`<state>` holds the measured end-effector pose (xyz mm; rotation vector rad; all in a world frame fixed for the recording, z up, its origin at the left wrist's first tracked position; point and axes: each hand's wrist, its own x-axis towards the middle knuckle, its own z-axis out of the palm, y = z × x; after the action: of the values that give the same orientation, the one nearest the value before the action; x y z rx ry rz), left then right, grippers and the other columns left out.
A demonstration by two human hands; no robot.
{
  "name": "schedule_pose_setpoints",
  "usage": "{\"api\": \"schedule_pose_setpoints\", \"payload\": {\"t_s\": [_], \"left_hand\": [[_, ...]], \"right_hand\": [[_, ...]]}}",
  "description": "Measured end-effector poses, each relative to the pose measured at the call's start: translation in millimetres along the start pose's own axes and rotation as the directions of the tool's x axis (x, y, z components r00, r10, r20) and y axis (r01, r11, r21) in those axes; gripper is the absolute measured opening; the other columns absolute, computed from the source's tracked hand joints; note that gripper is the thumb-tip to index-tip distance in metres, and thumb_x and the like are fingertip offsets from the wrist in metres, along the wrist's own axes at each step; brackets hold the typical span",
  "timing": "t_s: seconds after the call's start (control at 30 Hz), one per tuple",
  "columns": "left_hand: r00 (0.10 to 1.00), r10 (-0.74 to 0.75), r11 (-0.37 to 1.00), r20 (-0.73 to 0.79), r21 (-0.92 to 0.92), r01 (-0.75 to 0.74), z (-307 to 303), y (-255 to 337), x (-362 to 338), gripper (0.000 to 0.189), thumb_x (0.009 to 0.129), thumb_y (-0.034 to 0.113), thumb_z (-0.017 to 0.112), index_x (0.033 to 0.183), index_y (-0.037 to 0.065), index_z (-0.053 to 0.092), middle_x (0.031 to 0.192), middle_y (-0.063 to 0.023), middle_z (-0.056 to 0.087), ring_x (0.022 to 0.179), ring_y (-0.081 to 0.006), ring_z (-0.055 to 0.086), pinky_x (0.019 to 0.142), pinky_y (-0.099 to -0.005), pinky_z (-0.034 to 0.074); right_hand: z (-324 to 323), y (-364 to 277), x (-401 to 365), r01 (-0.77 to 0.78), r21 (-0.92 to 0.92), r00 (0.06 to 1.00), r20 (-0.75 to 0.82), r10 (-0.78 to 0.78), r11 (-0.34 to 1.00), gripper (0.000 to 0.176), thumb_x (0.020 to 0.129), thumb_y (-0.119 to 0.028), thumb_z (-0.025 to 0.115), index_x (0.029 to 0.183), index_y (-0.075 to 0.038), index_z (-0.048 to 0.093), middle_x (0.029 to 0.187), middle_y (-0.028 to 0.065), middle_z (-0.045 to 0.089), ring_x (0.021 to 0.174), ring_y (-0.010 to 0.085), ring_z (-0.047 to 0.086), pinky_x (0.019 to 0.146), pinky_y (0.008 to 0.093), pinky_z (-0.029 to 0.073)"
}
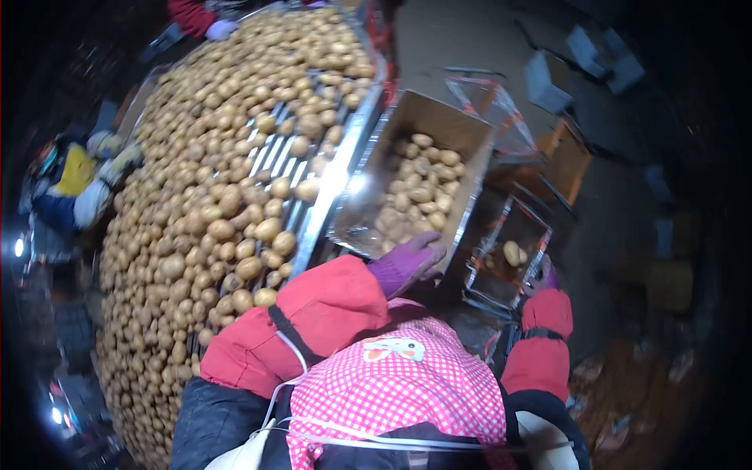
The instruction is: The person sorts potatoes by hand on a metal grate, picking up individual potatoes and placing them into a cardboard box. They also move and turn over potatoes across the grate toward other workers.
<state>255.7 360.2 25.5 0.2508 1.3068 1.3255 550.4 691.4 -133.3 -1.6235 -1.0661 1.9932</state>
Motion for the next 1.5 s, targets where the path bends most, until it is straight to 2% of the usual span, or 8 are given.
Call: {"api": "schedule_pose_setpoints", "payload": {"t_s": [0.17, 0.43, 0.5, 0.7, 0.87, 1.07, 1.23, 1.5], "left_hand": [[0.99, 0.062, 0.983, -0.127, -0.165, -0.083, -62, -1, -112, 0.056, 0.099, 0.029, 0.051, 0.145, 0.002, 0.033, 0.137, -0.0174, 0.05, 0.104, -0.0212, 0.062, 0.09, -0.0322, 0.048], [0.54, 0.293, 0.727, -0.789, -0.184, -0.662, -137, -118, -339, 0.057, 0.093, 0.025, 0.06, 0.143, 0.007, 0.038, 0.141, -0.0144, 0.045, 0.114, -0.023, 0.056, 0.096, -0.0332, 0.047], [0.354, 0.272, 0.678, -0.895, -0.083, -0.731, -133, -156, -397, 0.061, 0.092, 0.032, 0.061, 0.143, 0.007, 0.039, 0.141, -0.014, 0.046, 0.115, -0.0233, 0.056, 0.097, -0.035, 0.047], [0.094, 0.085, 0.664, -0.992, -0.013, -0.747, -135, -268, -510, 0.08, 0.083, 0.053, 0.065, 0.144, 0.01, 0.038, 0.142, -0.0123, 0.046, 0.114, -0.0238, 0.057, 0.097, -0.04, 0.045], [0.169, 0.179, 0.696, -0.969, 0.003, -0.718, -183, -237, -520, 0.071, 0.087, 0.038, 0.064, 0.144, 0.007, 0.036, 0.141, -0.013, 0.046, 0.117, -0.0239, 0.055, 0.098, -0.037, 0.045], [0.225, 0.551, 0.834, -0.803, 0.52, -0.186, -292, -132, -439, 0.058, 0.087, 0.013, 0.062, 0.141, 0.005, 0.041, 0.142, -0.0155, 0.046, 0.125, -0.0274, 0.051, 0.105, -0.0378, 0.041], [0.44, 0.678, 0.376, -0.588, 0.793, 0.48, -369, -76, -353, 0.07, 0.074, 0.026, 0.071, 0.139, 0.014, 0.047, 0.143, -0.0192, 0.043, 0.13, -0.0361, 0.043, 0.109, -0.0433, 0.036], [0.311, 0.637, 0.477, -0.705, 0.678, 0.56, -376, -68, -327, 0.06, 0.075, 0.035, 0.074, 0.128, 0.013, 0.056, 0.11, -0.0145, 0.062, 0.105, -0.0343, 0.059, 0.093, -0.0435, 0.047]], "right_hand": [[129, -32, 86, 0.297, -0.054, 0.927, 0.255, -0.275, 0.953, 0.015, 0.093, -0.023, 0.058, 0.102, -0.011, 0.055, 0.088, 0.0, 0.051, 0.071, 0.0139, 0.051, 0.065, 0.0272, 0.043], [526, 66, -234, 0.89, -0.074, 0.092, 0.996, -0.017, 0.45, 0.05, 0.088, -0.026, 0.066, 0.134, -0.011, 0.052, 0.124, 0.01, 0.059, 0.108, 0.0255, 0.061, 0.092, 0.0358, 0.049], [578, 89, -315, 0.888, 0.237, -0.243, 0.969, 0.036, -0.395, 0.059, 0.083, -0.031, 0.069, 0.138, -0.023, 0.049, 0.136, 0.0128, 0.051, 0.12, 0.0322, 0.054, 0.097, 0.0474, 0.044], [700, 149, -330, 0.637, 0.059, 0.146, 0.97, 0.196, -0.768, 0.05, 0.074, -0.027, 0.069, 0.122, -0.024, 0.057, 0.137, 0.0137, 0.051, 0.121, 0.0338, 0.053, 0.096, 0.0506, 0.044], [736, 118, -319, 0.835, -0.139, 0.286, 0.936, 0.205, -0.532, 0.049, 0.073, -0.025, 0.069, 0.121, -0.022, 0.06, 0.129, 0.011, 0.058, 0.116, 0.0309, 0.057, 0.093, 0.0449, 0.048], [667, 88, -285, 0.235, 0.0, 0.122, 0.992, -0.029, 0.972, 0.065, 0.078, -0.015, 0.068, 0.139, -0.016, 0.045, 0.127, 0.0156, 0.055, 0.101, 0.0305, 0.061, 0.082, 0.0391, 0.054], [564, 58, -303, -0.479, 0.107, 0.258, 0.966, 0.023, 0.871, 0.055, 0.09, -0.022, 0.064, 0.141, -0.023, 0.043, 0.135, 0.0217, 0.049, 0.105, 0.0347, 0.058, 0.086, 0.0454, 0.052], [346, 37, -222, -0.351, 0.288, 0.572, 0.82, -0.04, 0.891, 0.038, 0.096, -0.041, 0.049, 0.12, -0.012, 0.054, 0.089, 0.0126, 0.057, 0.051, 0.0094, 0.037, 0.045, 0.0225, 0.031]]}}
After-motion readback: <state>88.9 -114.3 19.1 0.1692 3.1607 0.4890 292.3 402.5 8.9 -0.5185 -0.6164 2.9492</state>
